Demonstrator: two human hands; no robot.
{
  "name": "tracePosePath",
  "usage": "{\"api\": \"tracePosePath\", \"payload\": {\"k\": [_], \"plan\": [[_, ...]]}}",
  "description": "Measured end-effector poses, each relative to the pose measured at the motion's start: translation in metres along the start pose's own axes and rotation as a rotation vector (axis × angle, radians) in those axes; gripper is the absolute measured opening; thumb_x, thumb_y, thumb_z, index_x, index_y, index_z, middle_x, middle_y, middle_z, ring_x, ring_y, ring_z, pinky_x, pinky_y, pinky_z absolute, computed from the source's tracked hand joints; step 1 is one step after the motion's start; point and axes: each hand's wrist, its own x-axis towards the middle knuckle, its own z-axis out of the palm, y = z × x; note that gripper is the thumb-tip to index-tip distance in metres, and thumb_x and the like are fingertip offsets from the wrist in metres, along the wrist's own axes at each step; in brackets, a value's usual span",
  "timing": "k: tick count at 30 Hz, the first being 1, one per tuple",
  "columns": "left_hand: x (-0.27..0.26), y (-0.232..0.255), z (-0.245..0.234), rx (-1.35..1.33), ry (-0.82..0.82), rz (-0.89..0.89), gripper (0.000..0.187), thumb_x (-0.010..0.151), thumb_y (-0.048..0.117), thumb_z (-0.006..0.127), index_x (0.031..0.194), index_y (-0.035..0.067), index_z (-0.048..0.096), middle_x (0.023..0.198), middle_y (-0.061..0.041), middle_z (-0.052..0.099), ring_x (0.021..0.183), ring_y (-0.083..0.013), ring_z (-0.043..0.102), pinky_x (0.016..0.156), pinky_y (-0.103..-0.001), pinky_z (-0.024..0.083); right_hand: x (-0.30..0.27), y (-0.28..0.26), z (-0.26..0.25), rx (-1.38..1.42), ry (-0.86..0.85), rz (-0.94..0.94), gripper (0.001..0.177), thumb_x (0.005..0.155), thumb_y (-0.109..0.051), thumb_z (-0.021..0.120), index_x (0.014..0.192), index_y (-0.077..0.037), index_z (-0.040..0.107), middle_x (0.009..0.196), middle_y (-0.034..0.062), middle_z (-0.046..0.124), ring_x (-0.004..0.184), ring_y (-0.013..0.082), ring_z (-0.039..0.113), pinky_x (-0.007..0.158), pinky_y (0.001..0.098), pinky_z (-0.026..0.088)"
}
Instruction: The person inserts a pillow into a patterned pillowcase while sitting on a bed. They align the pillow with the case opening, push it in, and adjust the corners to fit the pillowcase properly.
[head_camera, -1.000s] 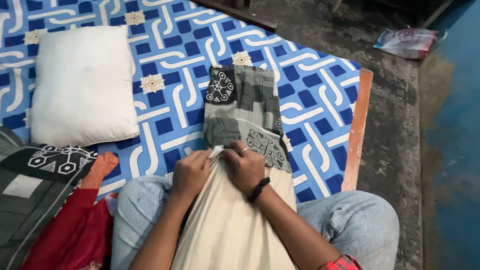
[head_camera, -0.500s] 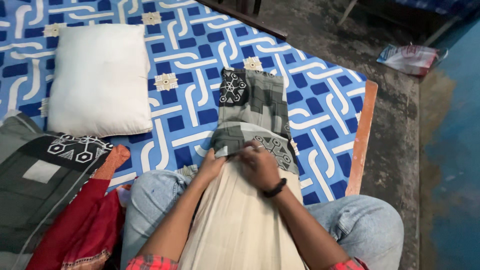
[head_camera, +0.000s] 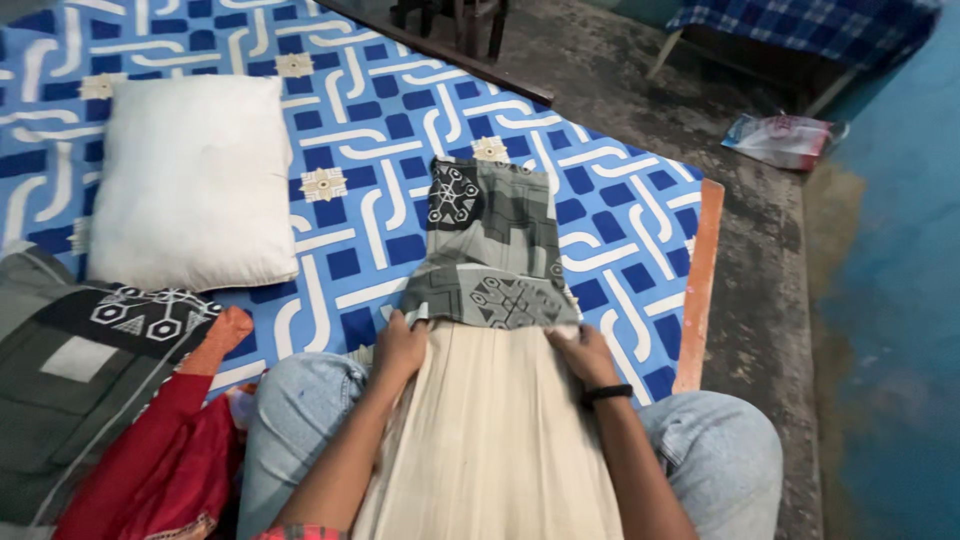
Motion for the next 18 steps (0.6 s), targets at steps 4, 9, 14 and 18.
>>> {"api": "tracePosePath", "payload": {"k": [4,9,14,18], "plan": [[-0.03,0.02,-0.028,0.328,0.232,0.207,0.056,0.077,0.021,0.069,0.13,0.005,0.058,0.124,-0.025,0.061,0.113,-0.0443,0.057,0.09,-0.055,0.046,-0.016,-0.028,-0.004,0.41,-0.074,-0.169,0.084,0.072,-0.032,0.084,0.143,0.002,0.052,0.126,0.0218,0.071,0.109,0.0268,0.07,0.092,0.037,0.055],[-0.047,0.073,-0.044,0.134,0.204,0.698,0.046,0.08,0.016,0.069,0.125,0.007,0.062,0.127,-0.018,0.063,0.122,-0.0386,0.057,0.102,-0.049,0.046,-0.038,-0.061,0.003,0.355,0.127,-0.151,0.075,0.071,-0.027,0.09,0.132,0.001,0.055,0.122,0.0197,0.072,0.109,0.0264,0.07,0.093,0.0348,0.054],[-0.055,0.143,-0.026,0.147,-0.023,0.959,0.045,0.083,0.019,0.076,0.124,0.005,0.062,0.122,-0.017,0.064,0.119,-0.0365,0.059,0.103,-0.048,0.046,-0.055,-0.091,0.006,0.309,0.303,-0.14,0.082,0.067,-0.032,0.092,0.129,-0.003,0.047,0.111,0.0205,0.072,0.101,0.0287,0.073,0.088,0.037,0.056],[-0.032,0.199,-0.003,0.297,-0.099,1.086,0.049,0.077,0.018,0.075,0.122,0.004,0.064,0.113,-0.015,0.066,0.109,-0.0366,0.062,0.089,-0.049,0.05,-0.06,-0.111,0.006,0.4,0.355,-0.057,0.078,0.076,-0.039,0.087,0.134,-0.005,0.047,0.106,0.0192,0.075,0.096,0.0286,0.075,0.085,0.0381,0.057]]}}
